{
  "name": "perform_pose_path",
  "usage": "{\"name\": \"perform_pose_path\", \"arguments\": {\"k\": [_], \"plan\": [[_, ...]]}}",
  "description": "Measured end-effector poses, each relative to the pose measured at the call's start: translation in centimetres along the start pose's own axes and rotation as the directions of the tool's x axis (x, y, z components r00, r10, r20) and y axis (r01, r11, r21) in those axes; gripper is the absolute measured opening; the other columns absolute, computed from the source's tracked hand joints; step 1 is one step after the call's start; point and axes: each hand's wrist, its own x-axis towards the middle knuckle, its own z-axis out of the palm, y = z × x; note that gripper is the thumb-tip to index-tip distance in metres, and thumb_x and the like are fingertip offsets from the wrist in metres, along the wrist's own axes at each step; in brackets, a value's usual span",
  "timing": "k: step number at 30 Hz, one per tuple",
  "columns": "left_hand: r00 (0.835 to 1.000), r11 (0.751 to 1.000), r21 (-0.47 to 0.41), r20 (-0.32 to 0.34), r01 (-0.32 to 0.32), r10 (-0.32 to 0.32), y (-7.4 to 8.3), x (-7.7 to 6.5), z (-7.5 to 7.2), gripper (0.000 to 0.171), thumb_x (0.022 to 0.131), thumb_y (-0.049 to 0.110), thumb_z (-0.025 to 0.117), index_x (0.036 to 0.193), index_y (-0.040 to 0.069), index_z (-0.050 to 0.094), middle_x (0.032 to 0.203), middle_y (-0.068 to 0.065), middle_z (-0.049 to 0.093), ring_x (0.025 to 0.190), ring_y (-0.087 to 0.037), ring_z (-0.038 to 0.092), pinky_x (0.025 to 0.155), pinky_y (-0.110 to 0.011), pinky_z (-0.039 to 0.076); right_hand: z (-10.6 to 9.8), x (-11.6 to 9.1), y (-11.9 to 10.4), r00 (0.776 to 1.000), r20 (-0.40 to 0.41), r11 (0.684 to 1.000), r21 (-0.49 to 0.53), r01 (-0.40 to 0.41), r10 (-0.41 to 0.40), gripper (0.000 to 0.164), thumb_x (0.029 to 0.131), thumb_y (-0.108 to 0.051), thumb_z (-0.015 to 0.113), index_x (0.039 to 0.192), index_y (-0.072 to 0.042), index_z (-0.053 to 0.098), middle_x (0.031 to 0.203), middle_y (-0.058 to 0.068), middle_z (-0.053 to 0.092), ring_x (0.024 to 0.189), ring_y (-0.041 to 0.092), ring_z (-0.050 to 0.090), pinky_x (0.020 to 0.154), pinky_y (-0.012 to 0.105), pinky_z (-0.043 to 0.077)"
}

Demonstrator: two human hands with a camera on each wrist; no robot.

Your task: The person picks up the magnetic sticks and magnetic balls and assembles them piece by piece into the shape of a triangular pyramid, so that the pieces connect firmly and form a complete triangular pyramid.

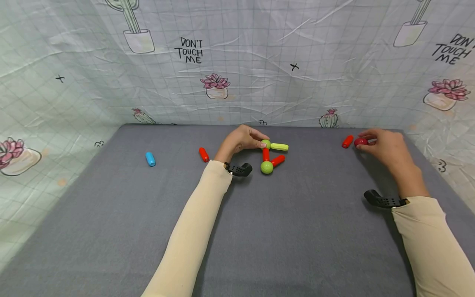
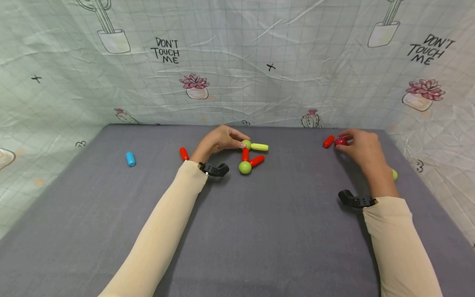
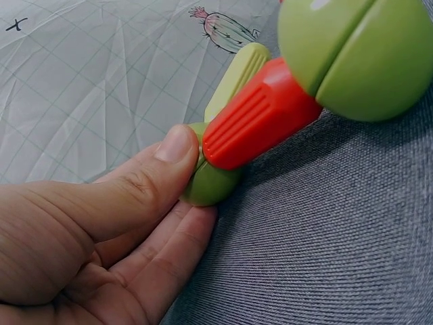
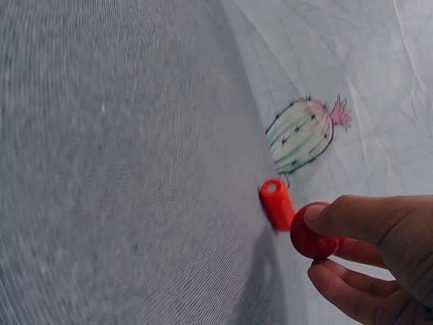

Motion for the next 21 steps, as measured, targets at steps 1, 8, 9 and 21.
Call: {"name": "perform_pose_path", "arguments": {"k": [1, 8, 9, 21], "plan": [[1.000, 1.000, 0.001, -0.001, -0.001, 0.001, 0.0, 0.0, 0.0, 0.029, 0.087, 0.017, 0.082, 0.115, 0.017, 0.080, 0.123, 0.000, 0.073, 0.112, -0.014, 0.059, 0.088, -0.025, 0.050, 0.0, 0.0, -0.3, 1.000, -0.005, 1.000, -0.006, 0.019, -0.019, 0.035, 0.091, -0.011, 0.075, 0.119, 0.008, 0.066, 0.109, 0.034, 0.067, 0.101, 0.051, 0.063, 0.087, 0.061, 0.041], [1.000, 1.000, -0.001, -0.007, 0.002, -0.002, -0.1, 0.0, 0.0, 0.027, 0.087, 0.017, 0.082, 0.114, 0.018, 0.081, 0.122, 0.001, 0.073, 0.109, -0.014, 0.061, 0.086, -0.024, 0.051, -0.1, 0.2, -1.8, 0.998, 0.010, 0.998, -0.009, 0.054, -0.054, 0.035, 0.092, -0.016, 0.075, 0.120, 0.005, 0.069, 0.110, 0.032, 0.069, 0.100, 0.050, 0.065, 0.080, 0.058, 0.045], [1.000, 1.000, -0.006, -0.005, 0.004, -0.004, -0.1, 0.0, 0.0, 0.027, 0.087, 0.017, 0.082, 0.114, 0.018, 0.081, 0.121, 0.001, 0.074, 0.108, -0.014, 0.061, 0.086, -0.024, 0.051, 0.0, 0.2, -1.8, 0.998, 0.011, 0.998, -0.007, 0.056, -0.055, 0.035, 0.092, -0.016, 0.075, 0.120, 0.004, 0.069, 0.109, 0.032, 0.069, 0.100, 0.050, 0.066, 0.079, 0.058, 0.045], [1.000, 1.000, -0.015, -0.003, -0.002, 0.002, -0.2, 0.0, 0.0, 0.027, 0.086, 0.017, 0.082, 0.113, 0.017, 0.081, 0.116, 0.001, 0.075, 0.103, -0.013, 0.061, 0.082, -0.022, 0.051, 0.0, 0.2, -2.1, 0.999, 0.033, 0.999, 0.015, 0.034, -0.034, 0.040, 0.093, -0.025, 0.077, 0.122, 0.002, 0.071, 0.110, 0.030, 0.070, 0.100, 0.048, 0.066, 0.072, 0.047, 0.044]]}}
